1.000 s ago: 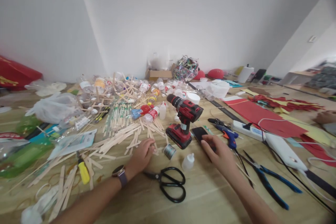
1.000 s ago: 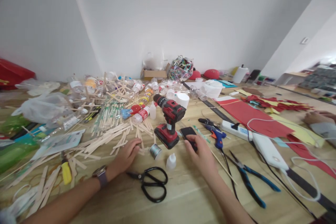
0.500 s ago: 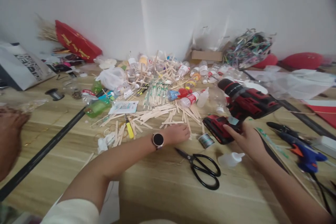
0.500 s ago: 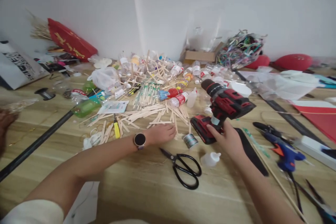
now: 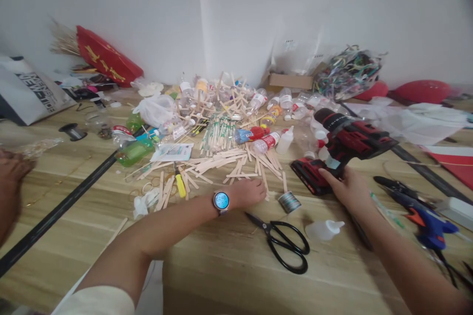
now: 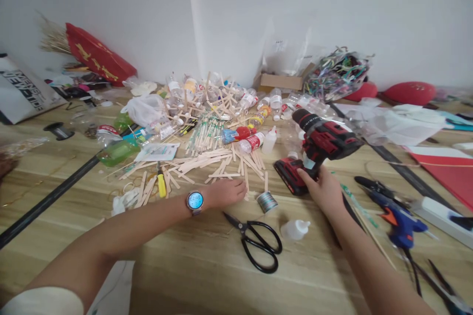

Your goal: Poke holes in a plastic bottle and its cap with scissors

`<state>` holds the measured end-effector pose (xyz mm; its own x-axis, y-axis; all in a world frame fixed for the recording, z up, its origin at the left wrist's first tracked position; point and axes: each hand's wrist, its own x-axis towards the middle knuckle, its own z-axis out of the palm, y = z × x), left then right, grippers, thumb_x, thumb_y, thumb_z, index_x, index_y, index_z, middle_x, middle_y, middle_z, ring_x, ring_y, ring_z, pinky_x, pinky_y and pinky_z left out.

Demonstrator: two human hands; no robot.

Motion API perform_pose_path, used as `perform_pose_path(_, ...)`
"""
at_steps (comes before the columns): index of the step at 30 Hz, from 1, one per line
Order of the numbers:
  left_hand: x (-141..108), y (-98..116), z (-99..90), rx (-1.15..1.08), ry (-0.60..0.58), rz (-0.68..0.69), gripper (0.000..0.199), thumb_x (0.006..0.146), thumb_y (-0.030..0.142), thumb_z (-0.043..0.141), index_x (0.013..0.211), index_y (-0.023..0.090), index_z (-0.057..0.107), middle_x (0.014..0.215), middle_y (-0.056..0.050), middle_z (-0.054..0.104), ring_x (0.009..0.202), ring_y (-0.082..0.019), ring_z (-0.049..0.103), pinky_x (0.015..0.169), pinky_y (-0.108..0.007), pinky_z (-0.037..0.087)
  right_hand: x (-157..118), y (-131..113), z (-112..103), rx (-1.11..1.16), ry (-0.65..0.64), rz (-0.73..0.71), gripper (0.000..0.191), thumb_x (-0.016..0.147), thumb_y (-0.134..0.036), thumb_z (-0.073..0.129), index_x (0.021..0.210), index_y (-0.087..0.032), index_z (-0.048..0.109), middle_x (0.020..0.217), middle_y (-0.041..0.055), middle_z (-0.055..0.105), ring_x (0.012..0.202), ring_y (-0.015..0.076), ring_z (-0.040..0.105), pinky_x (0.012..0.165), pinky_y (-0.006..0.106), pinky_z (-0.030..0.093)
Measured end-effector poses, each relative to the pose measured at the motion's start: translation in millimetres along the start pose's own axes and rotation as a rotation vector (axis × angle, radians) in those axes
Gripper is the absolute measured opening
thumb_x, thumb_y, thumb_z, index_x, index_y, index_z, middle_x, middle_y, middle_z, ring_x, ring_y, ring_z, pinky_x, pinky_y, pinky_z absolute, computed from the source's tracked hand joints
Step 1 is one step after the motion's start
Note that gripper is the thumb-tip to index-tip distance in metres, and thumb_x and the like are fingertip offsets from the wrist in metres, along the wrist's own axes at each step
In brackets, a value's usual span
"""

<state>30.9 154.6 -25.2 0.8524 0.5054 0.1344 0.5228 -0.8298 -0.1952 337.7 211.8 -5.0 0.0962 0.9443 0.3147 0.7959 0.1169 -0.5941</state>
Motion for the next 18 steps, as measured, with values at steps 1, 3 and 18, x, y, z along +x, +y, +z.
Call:
perform_pose_path(1, 0.2, 0.1, 0.2, 0.005, -0.002, 0.001, 0.017, 0.093, 0.009, 0.048, 0.103, 0.014, 0.061, 0.107, -0.013, 0.069, 0.099, -0.020, 0.062, 0.077, -0.032, 0.050, 4.1, 1.8, 0.7, -0.008, 0.006, 0.001, 0.048, 0.075, -0.063, 0.055, 0.090, -0.018, 0.063, 0.079, 0.0116, 0.068, 0.070, 0.0312, 0.063, 0.061, 0.040, 0.047)
perform_pose_path(3, 0.4, 0.4, 0.4, 0.012, -0.005, 0.002, 0.017, 0.093, 0.009, 0.048, 0.103, 0.014, 0.061, 0.107, -0.013, 0.069, 0.099, -0.021, 0.062, 0.076, -0.032, 0.050, 11.1, 5.2, 2.5, -0.026, 0.015, 0.001, 0.047, 0.077, -0.061, 0.054, 0.094, -0.018, 0.064, 0.081, 0.0124, 0.069, 0.072, 0.0317, 0.063, 0.062, 0.040, 0.047)
perform_pose_path(18, -1.1, 1.1, -0.8, -0.012, 0.032, -0.042, 0.019, 0.093, 0.009, 0.049, 0.107, 0.014, 0.061, 0.107, -0.012, 0.070, 0.101, -0.021, 0.063, 0.085, -0.034, 0.051, -82.7, 42.4, -42.6, -0.355, -0.056, 0.098, 0.103, 0.068, -0.075, 0.053, 0.140, -0.002, 0.046, 0.126, 0.0326, 0.056, 0.114, 0.0526, 0.055, 0.093, 0.064, 0.045)
